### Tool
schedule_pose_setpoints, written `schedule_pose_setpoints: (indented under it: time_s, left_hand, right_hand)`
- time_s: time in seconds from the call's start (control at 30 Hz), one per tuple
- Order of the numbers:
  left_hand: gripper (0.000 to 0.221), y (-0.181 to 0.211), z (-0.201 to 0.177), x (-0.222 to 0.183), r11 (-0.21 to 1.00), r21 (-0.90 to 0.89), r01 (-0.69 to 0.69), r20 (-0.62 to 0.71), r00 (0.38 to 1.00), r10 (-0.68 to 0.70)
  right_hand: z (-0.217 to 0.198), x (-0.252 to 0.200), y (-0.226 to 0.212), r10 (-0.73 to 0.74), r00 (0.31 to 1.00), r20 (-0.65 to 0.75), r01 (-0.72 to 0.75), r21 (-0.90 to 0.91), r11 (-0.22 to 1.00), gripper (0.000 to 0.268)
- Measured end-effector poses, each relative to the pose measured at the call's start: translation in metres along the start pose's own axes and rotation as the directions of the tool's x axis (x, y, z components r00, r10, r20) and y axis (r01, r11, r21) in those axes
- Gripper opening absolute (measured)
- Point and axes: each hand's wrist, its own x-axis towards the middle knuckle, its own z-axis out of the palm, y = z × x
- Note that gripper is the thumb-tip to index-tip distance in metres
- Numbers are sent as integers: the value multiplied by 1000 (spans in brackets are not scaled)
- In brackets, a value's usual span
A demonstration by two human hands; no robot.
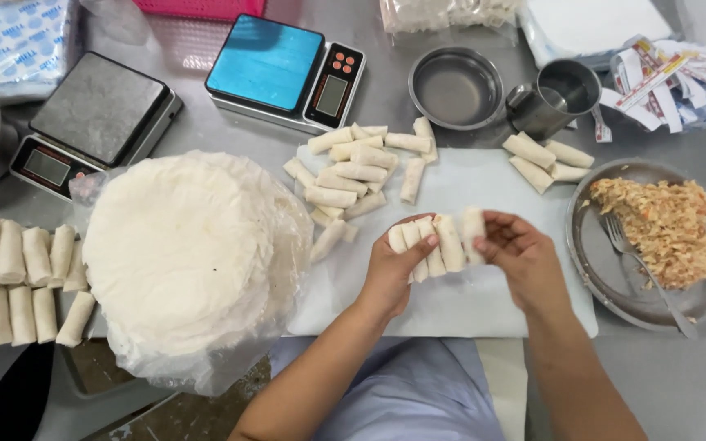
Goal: The person organizes and packs spring rolls into plastic bags on a table using their hands.
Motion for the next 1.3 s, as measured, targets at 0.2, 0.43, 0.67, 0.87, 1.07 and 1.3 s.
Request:
schedule_pose_setpoints:
  time_s: [0.2, 0.43, 0.67, 0.87, 1.07, 1.3]
  left_hand:
    - [50, 7, 0, -17, 995, 79, -61, 48, 997, 58]
    - [56, -3, 9, -33, 990, 39, -135, 107, 986, 130]
    - [55, -11, 14, -47, 950, -51, -307, 206, 928, 311]
    - [90, -5, -12, -70, 674, 410, -615, 408, 784, 467]
    - [34, -7, -87, -121, -415, 596, -687, 801, 547, 246]
    - [22, -10, -82, -96, -343, 702, -624, 709, 565, 422]
  right_hand:
    - [23, -31, -11, -108, 990, -89, 112, 41, 993, 48]
    - [58, -70, 19, -310, 949, -62, 300, -131, 945, 61]
    - [55, -84, 39, -401, 913, 73, 402, 9, 916, 92]
    - [58, -92, 8, -158, 987, -36, 162, 235, 958, 116]
    - [-26, -77, -18, 44, 994, -105, -1, 381, 925, 87]
    - [-46, -102, -18, 222, 959, 178, -265, 277, 924, 112]
